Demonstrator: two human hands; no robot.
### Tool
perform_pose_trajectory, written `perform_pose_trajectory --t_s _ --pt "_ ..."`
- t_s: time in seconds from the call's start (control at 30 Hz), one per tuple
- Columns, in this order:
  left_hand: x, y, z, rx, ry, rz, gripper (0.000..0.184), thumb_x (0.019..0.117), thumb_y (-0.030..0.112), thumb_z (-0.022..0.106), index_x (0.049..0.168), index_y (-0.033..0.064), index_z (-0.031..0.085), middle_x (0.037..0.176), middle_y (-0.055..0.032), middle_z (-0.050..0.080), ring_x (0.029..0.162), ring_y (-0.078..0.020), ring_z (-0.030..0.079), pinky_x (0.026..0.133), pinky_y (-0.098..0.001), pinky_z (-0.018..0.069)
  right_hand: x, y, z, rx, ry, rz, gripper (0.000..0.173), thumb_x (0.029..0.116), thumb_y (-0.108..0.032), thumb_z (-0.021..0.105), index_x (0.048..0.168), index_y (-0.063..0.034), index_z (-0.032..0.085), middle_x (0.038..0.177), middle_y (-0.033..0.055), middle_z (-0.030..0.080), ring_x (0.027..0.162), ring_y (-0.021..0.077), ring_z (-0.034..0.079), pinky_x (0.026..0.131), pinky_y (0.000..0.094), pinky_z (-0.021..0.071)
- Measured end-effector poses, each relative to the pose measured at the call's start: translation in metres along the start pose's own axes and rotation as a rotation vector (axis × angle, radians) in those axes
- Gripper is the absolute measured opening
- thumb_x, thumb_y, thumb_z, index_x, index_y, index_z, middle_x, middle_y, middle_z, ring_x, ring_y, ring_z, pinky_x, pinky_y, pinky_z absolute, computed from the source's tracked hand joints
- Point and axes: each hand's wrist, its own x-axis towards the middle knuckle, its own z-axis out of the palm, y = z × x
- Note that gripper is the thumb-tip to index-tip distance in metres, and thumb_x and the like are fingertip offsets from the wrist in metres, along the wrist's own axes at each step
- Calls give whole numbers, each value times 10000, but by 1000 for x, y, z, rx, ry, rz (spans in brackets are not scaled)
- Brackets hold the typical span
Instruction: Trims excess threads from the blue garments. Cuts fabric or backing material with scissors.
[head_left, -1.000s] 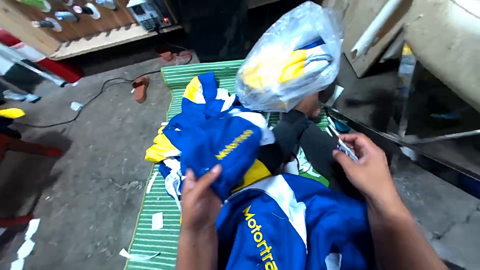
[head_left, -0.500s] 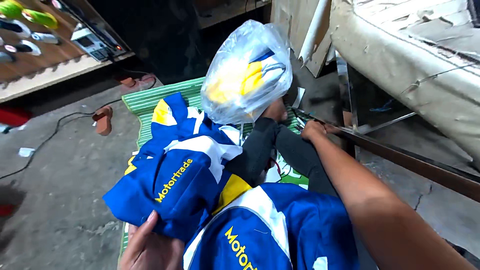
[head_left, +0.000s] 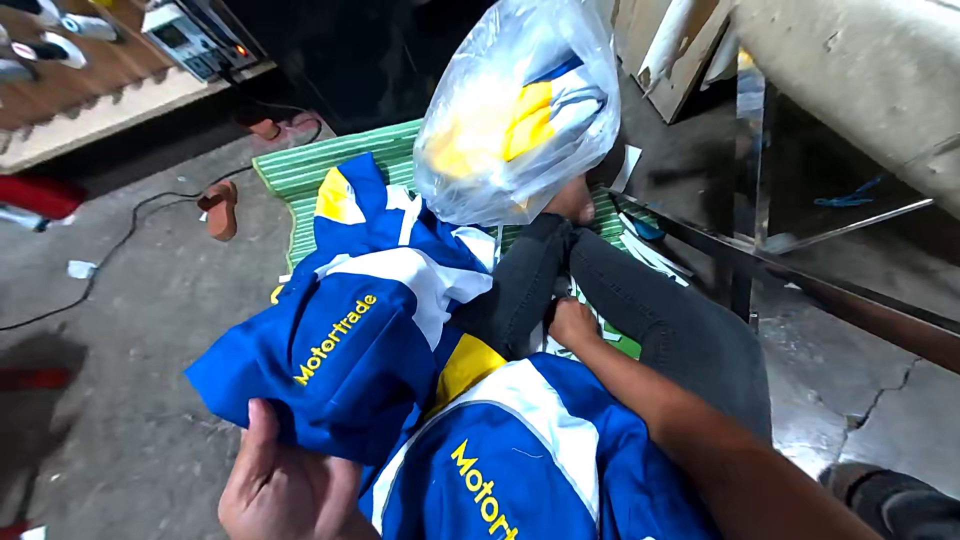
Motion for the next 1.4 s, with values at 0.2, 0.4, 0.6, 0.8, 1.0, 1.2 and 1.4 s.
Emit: perform_pose_trajectory --t_s 0.2,0.4,0.6,0.8,1.0,1.2,1.4 --pt "-14 7 -6 -2 93 27 374 1103 222 299 1177 104 647 1131 -71 725 1120 -179 682 989 -396 558 5 1 -2 133 53 64 547 933 -328 673 1300 69 593 1308 280 624 1256 425 592 1025 625 451" --pt "-18 6 -2 -39 148 24 416 1102 184 230 1141 74 629 1086 -88 731 1081 -187 699 957 -399 577 0 -7 -19 3 -5 78 507 897 -275 726 1234 91 630 1344 284 603 1284 423 573 1021 627 454" --pt "-18 2 -5 -42 177 22 414 1109 188 216 1154 70 610 1083 -88 729 1070 -180 702 950 -394 582 -48 -21 -104 -335 -105 -52 409 911 -341 750 982 60 707 1114 277 685 1118 455 638 887 685 467" --pt "-16 -1 -3 -172 122 -5 383 1102 219 298 1172 72 644 1114 -101 726 1097 -196 694 975 -409 570 -91 70 -165 145 -139 -341 190 950 -108 700 1041 39 621 827 134 682 748 239 698 725 451 594" --pt "-4 -13 12 -327 -79 -130 490 921 566 620 1154 152 739 1129 -41 739 1081 -162 698 941 -406 576 -129 87 -133 765 -26 -611 286 802 -113 774 1066 -92 667 824 -73 724 718 47 702 680 223 609" --pt "12 -36 63 236 -517 -188 839 893 831 380 1461 244 571 1449 89 588 1337 -59 527 1121 -331 442 -192 -30 -79 1024 474 -1030 471 797 -209 880 1168 -14 666 1113 -25 761 691 -16 669 618 169 588" --pt "36 -54 81 275 -763 -249 1100 893 868 120 1459 27 547 1594 -132 410 1468 -222 379 1196 -442 326 -171 -69 -59 1069 674 -867 133 811 -50 757 912 -26 674 690 -87 664 569 -37 618 530 152 550"
